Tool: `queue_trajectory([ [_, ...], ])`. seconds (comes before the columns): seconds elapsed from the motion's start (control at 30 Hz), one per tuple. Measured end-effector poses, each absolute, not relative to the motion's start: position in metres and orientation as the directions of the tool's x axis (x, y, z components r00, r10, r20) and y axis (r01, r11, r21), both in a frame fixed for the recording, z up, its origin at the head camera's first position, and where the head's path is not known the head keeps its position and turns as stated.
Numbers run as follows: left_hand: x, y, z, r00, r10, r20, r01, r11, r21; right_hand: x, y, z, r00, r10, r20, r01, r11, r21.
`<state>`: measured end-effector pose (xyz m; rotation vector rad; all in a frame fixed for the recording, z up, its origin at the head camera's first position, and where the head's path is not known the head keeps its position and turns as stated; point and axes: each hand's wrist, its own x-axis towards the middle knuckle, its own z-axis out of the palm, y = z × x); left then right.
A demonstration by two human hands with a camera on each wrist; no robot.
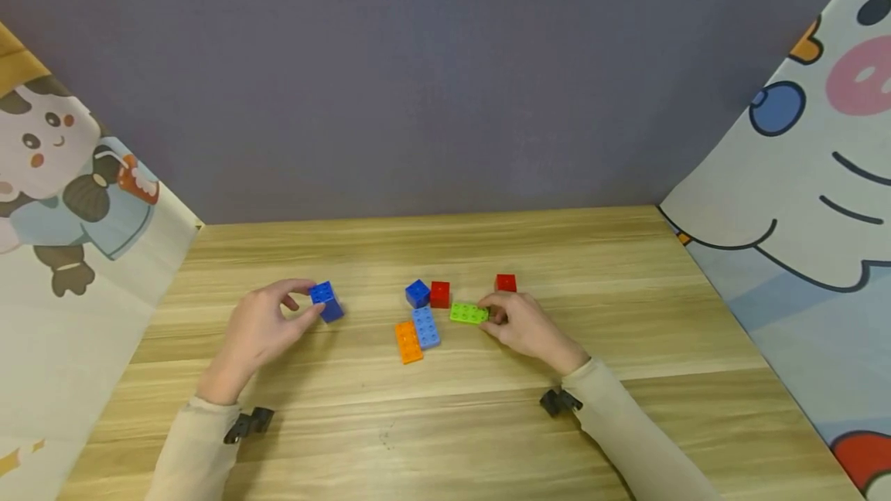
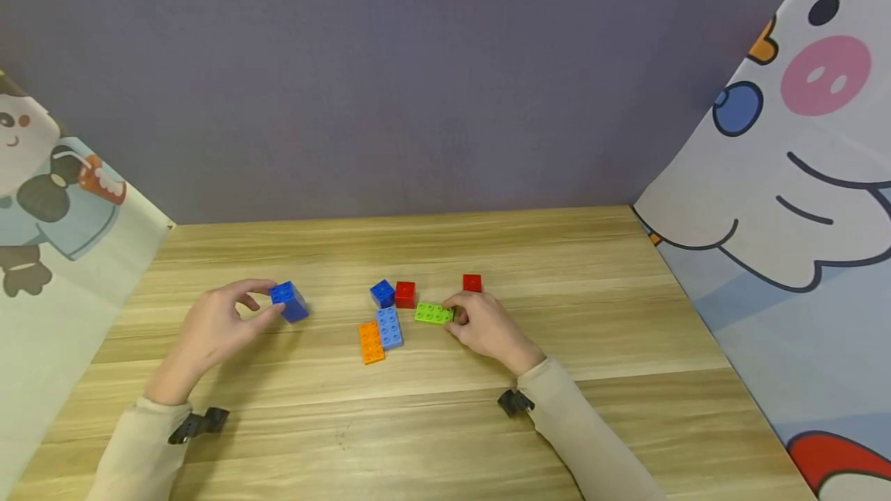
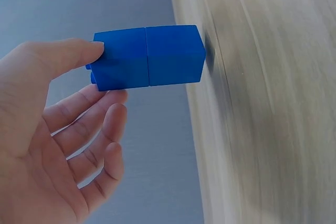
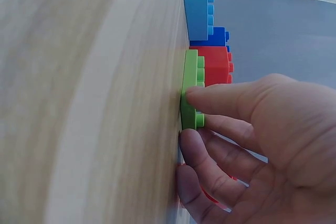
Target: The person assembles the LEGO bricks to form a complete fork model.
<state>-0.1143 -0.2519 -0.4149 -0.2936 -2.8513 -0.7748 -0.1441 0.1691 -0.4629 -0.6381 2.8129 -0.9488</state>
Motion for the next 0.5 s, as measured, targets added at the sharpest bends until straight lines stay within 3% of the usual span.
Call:
queue_trajectory([
  [0.5,-0.115,-0.2532,-0.419,-0.97,0.145,0.194,0.225,0.839,0.496,-0.1443,0.1693,-0.4646,-0.905,-0.424,0.041,-0.364,0.72,-0.591],
])
